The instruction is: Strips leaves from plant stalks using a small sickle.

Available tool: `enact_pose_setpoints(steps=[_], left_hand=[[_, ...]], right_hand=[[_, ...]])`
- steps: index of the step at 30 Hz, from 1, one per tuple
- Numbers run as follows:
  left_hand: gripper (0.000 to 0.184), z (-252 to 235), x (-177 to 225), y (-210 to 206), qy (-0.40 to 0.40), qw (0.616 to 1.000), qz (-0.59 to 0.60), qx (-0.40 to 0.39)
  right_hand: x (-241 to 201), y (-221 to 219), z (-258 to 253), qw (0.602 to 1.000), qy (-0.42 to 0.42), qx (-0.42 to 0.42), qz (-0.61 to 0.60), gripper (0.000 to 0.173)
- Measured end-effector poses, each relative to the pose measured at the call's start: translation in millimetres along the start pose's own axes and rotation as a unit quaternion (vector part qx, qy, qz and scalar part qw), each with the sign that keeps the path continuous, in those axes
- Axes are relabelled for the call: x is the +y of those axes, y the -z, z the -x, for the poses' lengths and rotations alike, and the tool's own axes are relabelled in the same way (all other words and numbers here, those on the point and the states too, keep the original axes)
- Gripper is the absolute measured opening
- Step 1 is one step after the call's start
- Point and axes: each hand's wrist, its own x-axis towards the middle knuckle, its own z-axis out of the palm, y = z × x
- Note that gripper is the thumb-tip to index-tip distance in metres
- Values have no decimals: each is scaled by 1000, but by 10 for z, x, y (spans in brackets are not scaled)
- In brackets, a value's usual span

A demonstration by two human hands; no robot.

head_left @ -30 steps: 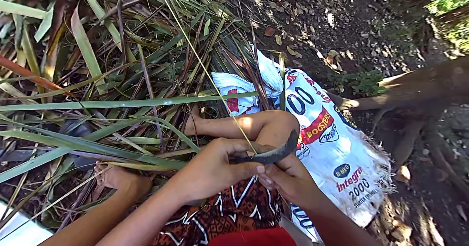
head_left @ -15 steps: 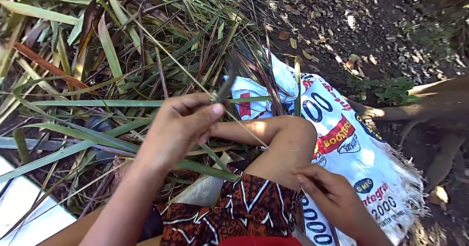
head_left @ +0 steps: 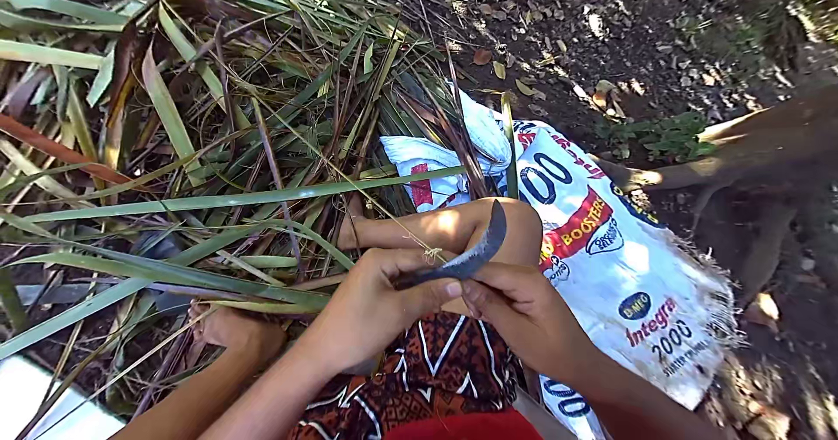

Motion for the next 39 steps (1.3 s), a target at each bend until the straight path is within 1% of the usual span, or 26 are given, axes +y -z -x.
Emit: enact_pose_setpoints(steps=[2, 4, 7, 9, 10, 12, 14, 16, 17, 18, 20, 23, 24, 26, 29, 33, 34, 36, 37, 39], left_hand=[[11, 19, 49, 37, 8, 999, 29, 39], [16, 39, 152, 169, -6, 993, 53, 108], [18, 93, 355, 475, -34, 976, 39, 214], [19, 105, 423, 630, -53, 966, 42, 251], [19, 96, 415, 644, -58, 964, 48, 254], [18, 60, 301, 551, -49, 974, 49, 214], [15, 1, 87, 322, -1, 991, 55, 124], [17, -72, -88, 75, 36, 996, 79, 30], [16, -104, -136, 13, 38, 995, 97, 10], [16, -122, -139, 11, 37, 993, 109, 16], [20, -115, -54, 175, 18, 988, 122, 93], [23, -25, 189, 662, -44, 974, 87, 206], [24, 19, 267, 787, -65, 969, 74, 228], [24, 101, 383, 903, -100, 958, 70, 260], [23, 92, 418, 811, -127, 952, 55, 272], [21, 5, 344, 631, -121, 958, 69, 249], [21, 5, 347, 619, -120, 958, 73, 248], [20, 28, 370, 631, -128, 957, 79, 249], [20, 38, 380, 646, -135, 956, 82, 247], [20, 48, 389, 661, -146, 955, 91, 240]], right_hand=[[-6, -32, 39, 999, 0, 26, 20, 24], [11, -20, 95, 998, -4, 44, 42, 25], [37, 22, 201, 995, -5, 61, 85, 26], [56, 25, 262, 991, -3, 74, 112, 27], [65, 14, 271, 989, -1, 79, 125, 27], [79, -19, 257, 987, 1, 86, 135, 27], [71, -54, 205, 990, -2, 83, 113, 25], [54, -82, 167, 993, -11, 80, 82, 24], [58, -81, 159, 994, -17, 80, 71, 23], [70, -62, 163, 995, -23, 77, 62, 23], [110, 18, 221, 997, -39, 50, 33, 23], [217, 199, 381, 997, -57, -29, -40, 23], [260, 261, 422, 995, -60, -58, -57, 25], [341, 356, 489, 989, -67, -110, -79, 27], [355, 370, 440, 983, -80, -152, -65, 27], [183, 235, 88, 978, -16, -203, -40, 28], [147, 220, -4, 973, -12, -223, -48, 30], [78, 187, -171, 958, -31, -268, -92, 37], [40, 159, -246, 954, -45, -277, -108, 41], [-40, 39, -373, 965, -48, -247, -75, 44]])
